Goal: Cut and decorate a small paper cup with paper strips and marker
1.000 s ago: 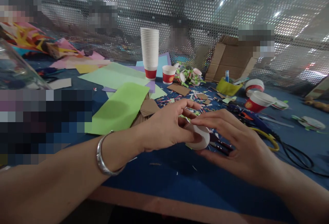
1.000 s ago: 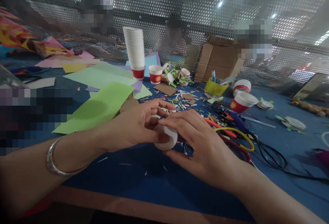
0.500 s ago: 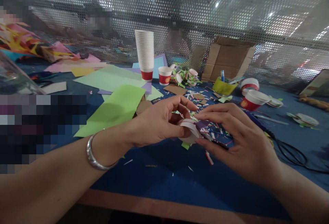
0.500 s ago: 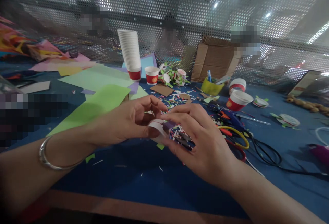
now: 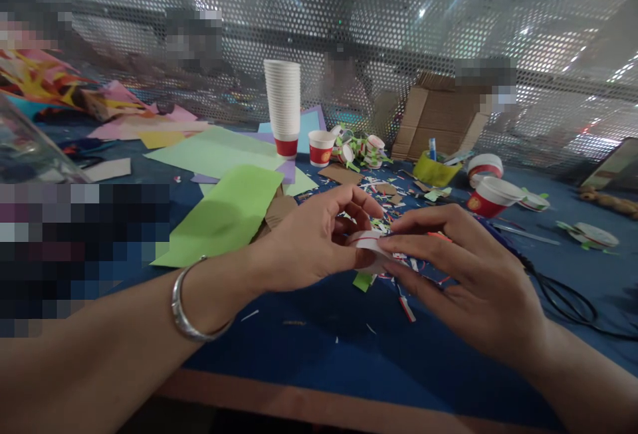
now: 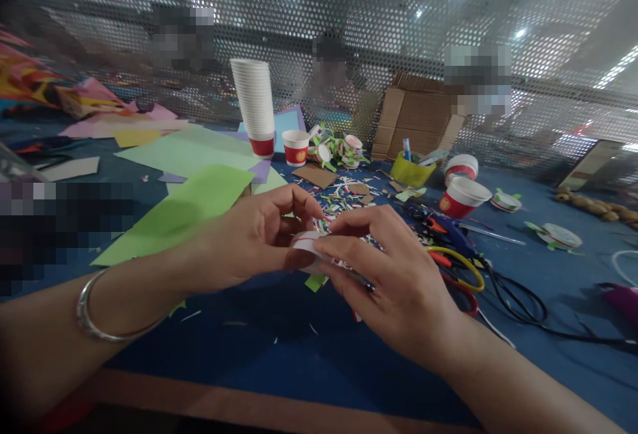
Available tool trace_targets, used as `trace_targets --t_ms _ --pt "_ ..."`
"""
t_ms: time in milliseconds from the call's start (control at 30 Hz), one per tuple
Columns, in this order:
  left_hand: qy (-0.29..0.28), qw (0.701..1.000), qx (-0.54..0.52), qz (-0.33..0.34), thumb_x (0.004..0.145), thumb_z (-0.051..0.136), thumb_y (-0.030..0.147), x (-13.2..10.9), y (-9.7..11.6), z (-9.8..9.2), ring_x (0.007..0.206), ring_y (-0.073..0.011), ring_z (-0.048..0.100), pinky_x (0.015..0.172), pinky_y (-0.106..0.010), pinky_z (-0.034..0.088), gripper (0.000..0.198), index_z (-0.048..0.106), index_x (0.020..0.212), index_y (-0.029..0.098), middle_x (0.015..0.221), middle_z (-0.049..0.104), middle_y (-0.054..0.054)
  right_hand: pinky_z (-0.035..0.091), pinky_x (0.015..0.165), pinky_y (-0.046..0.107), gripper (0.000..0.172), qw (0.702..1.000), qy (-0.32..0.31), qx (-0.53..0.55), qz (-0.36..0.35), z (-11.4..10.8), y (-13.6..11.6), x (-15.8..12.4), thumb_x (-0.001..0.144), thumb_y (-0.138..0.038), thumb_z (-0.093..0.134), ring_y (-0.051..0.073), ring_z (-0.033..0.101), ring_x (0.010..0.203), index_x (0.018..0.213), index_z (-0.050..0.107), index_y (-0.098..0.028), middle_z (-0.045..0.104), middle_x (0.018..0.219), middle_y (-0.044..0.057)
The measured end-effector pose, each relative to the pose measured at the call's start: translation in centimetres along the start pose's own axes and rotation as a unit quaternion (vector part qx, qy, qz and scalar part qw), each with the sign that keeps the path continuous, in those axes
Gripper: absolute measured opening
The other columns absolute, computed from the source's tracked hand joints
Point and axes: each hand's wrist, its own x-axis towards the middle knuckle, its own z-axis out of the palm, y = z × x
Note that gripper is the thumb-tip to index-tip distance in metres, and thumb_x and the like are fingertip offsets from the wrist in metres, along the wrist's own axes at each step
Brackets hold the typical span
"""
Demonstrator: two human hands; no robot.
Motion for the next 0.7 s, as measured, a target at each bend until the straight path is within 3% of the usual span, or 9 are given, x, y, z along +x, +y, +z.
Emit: trace_targets --t_ms 300,433,700 --pt "0.000 0.999 0.038 0.008 0.079 0.081 0.022 -0.03 -0.07 0.23 0.081 -0.0133 0.061 0.076 -0.032 0.054 0.043 0.052 0.110 0.021 0.095 0.056 0.001 0.055 0.081 0.041 0.030 1.000 -0.007 -0.010 -0.003 0.00 -0.19 -0.01 0.093 -0.011 0.067 0.023 0.065 0.099 0.118 0.067 -0.029 0.065 0.114 0.007" --pt "0.008 0.999 0.038 0.011 0.080 0.079 0.019 -0.03 0.03 0.35 0.080 -0.0126 0.061 0.071 -0.029 0.052 0.039 0.051 0.106 0.021 0.094 0.056 0.002 0.055 0.080 0.039 0.024 1.000 0.019 -0.012 -0.015 0.17 -0.15 0.04 0.093 -0.011 0.069 0.022 0.065 0.096 0.113 0.069 -0.025 0.068 0.109 0.007" --pt "-0.023 0.999 0.000 0.035 0.082 0.076 0.015 0.03 0.44 0.14 0.078 -0.0100 0.054 0.072 -0.026 0.048 0.034 0.050 0.102 0.020 0.090 0.056 0.003 0.057 0.092 0.039 0.034 0.999 0.050 -0.016 0.009 0.38 0.03 0.08 0.092 -0.023 0.074 0.025 0.068 0.105 0.124 0.064 -0.022 0.072 0.113 0.009"
